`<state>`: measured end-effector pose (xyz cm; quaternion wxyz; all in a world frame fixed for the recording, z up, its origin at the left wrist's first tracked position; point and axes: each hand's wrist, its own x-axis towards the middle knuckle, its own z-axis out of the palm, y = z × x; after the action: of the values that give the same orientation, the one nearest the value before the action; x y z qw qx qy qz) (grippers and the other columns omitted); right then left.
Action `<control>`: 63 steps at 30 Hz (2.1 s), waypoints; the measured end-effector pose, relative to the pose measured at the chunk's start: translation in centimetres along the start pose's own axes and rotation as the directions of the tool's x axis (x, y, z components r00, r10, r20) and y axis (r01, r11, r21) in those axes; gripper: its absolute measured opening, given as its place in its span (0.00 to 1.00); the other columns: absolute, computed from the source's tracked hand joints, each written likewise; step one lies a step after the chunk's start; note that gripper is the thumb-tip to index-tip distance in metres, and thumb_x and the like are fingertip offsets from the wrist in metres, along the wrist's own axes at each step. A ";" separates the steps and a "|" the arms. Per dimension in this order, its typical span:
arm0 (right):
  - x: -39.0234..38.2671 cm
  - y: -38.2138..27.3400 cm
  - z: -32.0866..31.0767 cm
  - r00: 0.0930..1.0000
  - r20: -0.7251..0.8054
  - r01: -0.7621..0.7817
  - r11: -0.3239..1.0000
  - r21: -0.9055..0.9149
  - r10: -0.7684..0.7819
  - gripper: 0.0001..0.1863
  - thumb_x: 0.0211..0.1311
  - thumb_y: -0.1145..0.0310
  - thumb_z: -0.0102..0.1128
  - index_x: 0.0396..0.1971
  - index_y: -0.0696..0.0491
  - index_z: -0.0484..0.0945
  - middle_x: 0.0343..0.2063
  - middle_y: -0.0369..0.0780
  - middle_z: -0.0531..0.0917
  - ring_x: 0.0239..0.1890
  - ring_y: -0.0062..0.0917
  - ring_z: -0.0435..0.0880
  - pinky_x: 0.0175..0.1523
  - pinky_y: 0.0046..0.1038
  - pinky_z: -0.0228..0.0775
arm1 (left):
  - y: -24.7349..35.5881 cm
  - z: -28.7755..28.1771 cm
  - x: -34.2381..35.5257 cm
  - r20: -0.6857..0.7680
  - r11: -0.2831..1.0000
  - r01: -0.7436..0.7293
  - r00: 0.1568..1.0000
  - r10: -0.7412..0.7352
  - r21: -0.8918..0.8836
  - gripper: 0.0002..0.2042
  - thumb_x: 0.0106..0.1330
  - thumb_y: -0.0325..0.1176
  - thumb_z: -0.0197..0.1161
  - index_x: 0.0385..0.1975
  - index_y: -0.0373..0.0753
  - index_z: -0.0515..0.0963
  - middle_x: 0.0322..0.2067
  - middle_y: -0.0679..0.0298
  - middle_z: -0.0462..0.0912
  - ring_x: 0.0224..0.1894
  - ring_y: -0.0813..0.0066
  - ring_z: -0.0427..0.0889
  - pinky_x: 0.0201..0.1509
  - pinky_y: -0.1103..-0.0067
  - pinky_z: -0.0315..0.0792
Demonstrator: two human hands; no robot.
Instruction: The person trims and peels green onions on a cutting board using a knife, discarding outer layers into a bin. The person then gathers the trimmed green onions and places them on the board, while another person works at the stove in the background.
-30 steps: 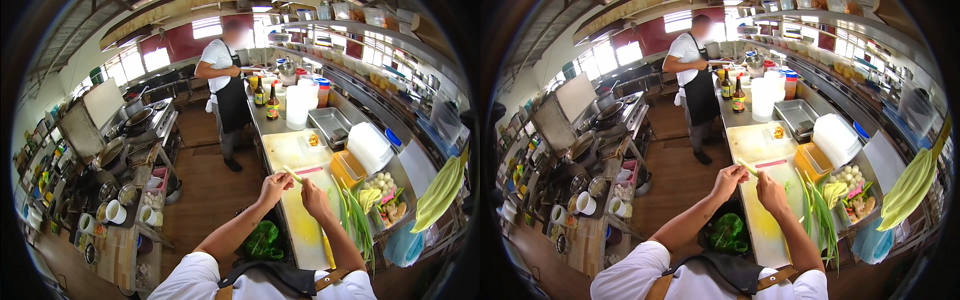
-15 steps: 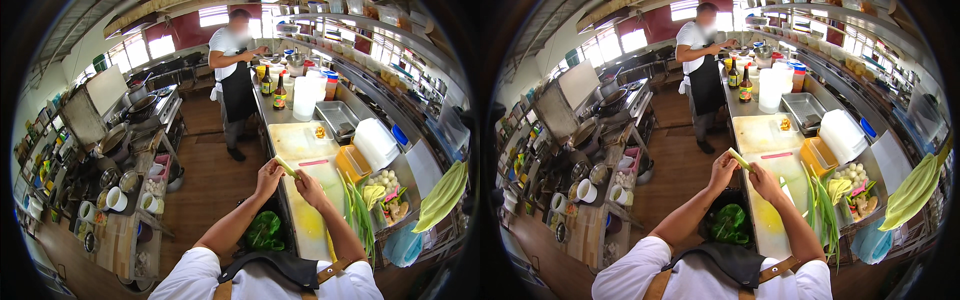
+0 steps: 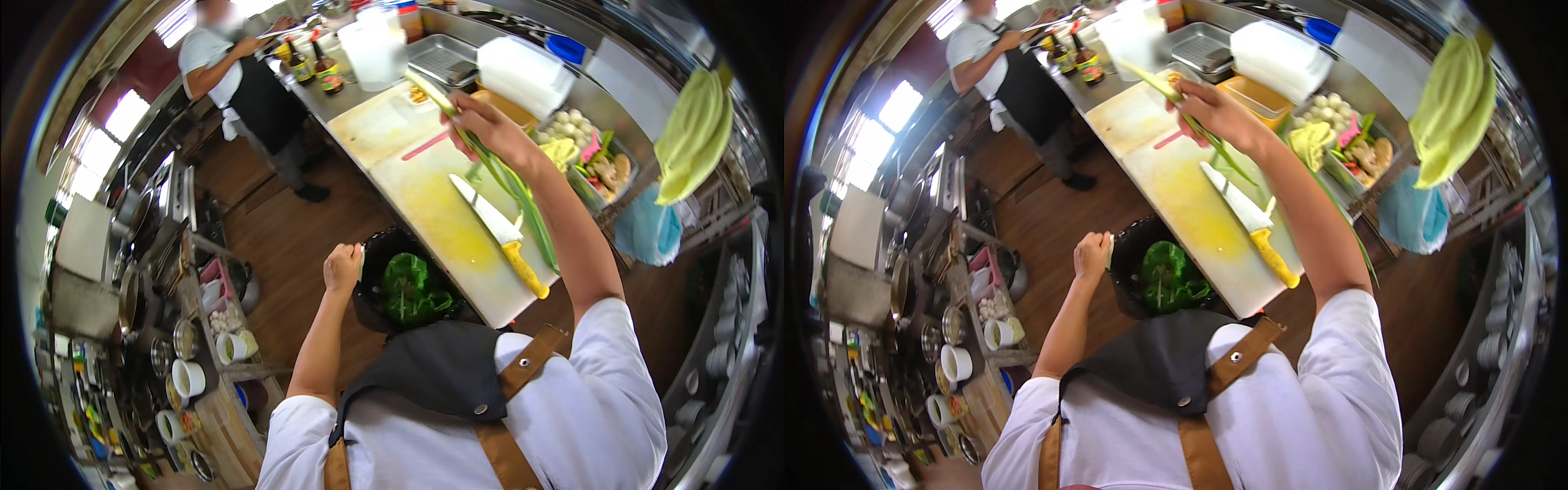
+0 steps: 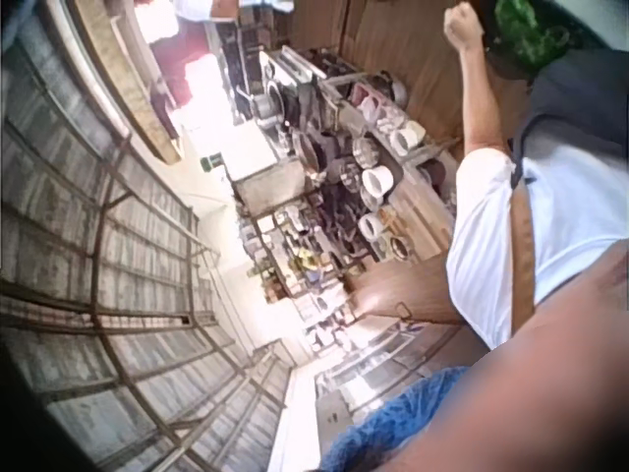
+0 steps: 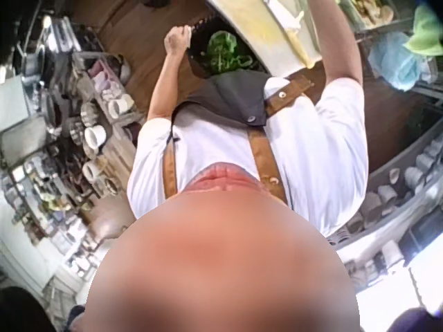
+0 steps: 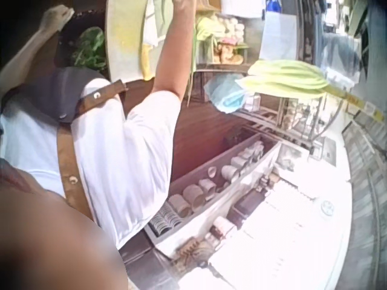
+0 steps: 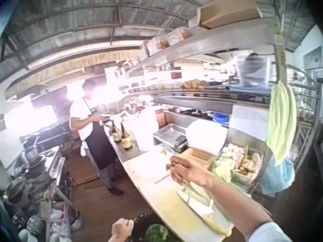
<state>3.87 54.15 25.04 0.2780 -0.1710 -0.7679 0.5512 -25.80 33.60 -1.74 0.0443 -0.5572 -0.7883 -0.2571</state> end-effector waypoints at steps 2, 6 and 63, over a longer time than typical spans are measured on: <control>0.3 -1.5 -0.8 0.996 -0.007 0.084 0.995 0.047 -0.084 0.11 0.70 0.67 0.42 0.44 0.55 0.71 0.27 0.37 0.75 0.26 0.19 0.73 0.36 0.22 0.68 | 1.1 0.7 -0.4 0.127 0.998 0.002 0.992 0.006 -0.068 0.12 0.64 0.41 0.65 0.39 0.39 0.82 0.40 0.58 0.81 0.43 0.55 0.81 0.47 0.62 0.74; 1.6 -3.8 -0.3 0.986 -0.026 0.169 0.971 0.171 -0.167 0.11 0.71 0.70 0.40 0.44 0.53 0.72 0.38 0.37 0.76 0.40 0.22 0.76 0.50 0.29 0.71 | 8.0 -1.4 3.3 -0.064 0.971 -0.169 0.985 0.160 -0.172 0.22 0.59 0.38 0.71 0.53 0.42 0.78 0.54 0.62 0.79 0.53 0.60 0.79 0.54 0.62 0.72; -12.5 12.2 4.7 0.998 0.058 0.051 0.554 -0.831 -0.006 0.23 0.63 0.58 0.59 0.55 0.53 0.77 0.39 0.45 0.77 0.44 0.42 0.77 0.46 0.41 0.74 | 17.7 -11.3 -5.4 0.210 0.167 0.309 0.873 -0.441 -0.936 0.21 0.80 0.51 0.39 0.46 0.39 0.71 0.20 0.73 0.65 0.16 0.90 0.57 0.19 0.88 0.54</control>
<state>10.30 47.63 9.46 0.1547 -0.2562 -0.9462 0.1228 -10.28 28.17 12.36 -0.3186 -0.2427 -0.5819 -0.7078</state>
